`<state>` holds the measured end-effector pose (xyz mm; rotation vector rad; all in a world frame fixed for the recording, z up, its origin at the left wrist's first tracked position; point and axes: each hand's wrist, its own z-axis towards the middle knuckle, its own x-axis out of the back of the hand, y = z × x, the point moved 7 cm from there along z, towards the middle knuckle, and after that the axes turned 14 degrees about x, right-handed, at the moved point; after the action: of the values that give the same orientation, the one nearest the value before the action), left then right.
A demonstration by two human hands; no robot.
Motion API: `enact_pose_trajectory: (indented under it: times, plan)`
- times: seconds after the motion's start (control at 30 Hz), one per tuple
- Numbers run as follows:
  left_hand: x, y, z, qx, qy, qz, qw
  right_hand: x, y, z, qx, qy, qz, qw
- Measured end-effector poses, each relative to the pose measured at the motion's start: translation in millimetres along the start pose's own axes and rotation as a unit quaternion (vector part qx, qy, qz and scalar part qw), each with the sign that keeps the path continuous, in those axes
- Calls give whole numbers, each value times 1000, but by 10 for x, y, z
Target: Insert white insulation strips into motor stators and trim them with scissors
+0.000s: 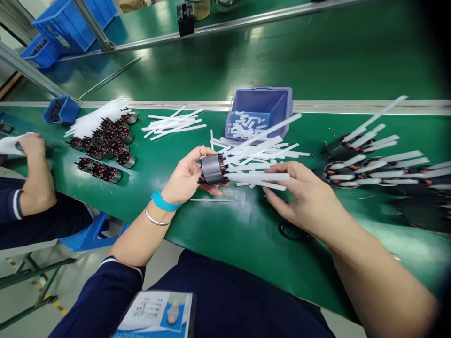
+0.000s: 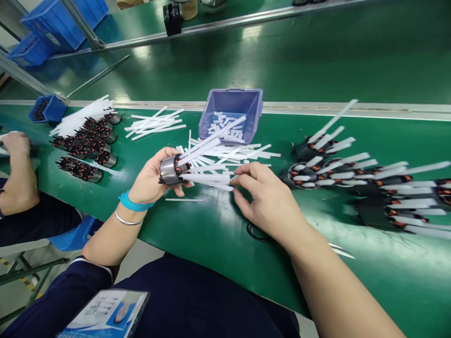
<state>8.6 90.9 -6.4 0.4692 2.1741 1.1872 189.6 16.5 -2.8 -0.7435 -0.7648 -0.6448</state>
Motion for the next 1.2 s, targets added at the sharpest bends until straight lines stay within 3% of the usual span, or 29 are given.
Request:
enact_pose_trajectory:
  times: [0.07,0.17,0.33,0.4,0.47,0.57,0.67,0.83,1.0,1.2]
  plan:
    - [21,6,15,2,14,-2,1000,-105,-14,16,13,-28,-64,997]
    - [2,-40,52,14,24,-9,1000,-212,-3,33,7,-34,-66,997]
    - [-50,-152,77,60,-1,-1,998,-14,-22,12,-1,66,-20,998]
    - [-74,-177,63,78,-26,8,997,147,32,-45,-47,131,62,988]
    - [-96,-188,52,83,-44,23,995,220,92,-94,-98,158,200,962]
    - [-121,-227,70,89,-52,37,994,167,56,-79,-137,105,353,919]
    - [-148,-291,111,94,-55,25,994,109,-28,-20,-154,69,380,910]
    - [-261,-369,107,104,-114,-1,988,140,-54,4,-179,112,344,915]
    - [-267,-378,87,105,-123,-16,987,209,-9,-38,-203,140,329,912]
    - [-292,-368,80,76,-135,51,987,-116,-84,-58,-219,129,410,876]
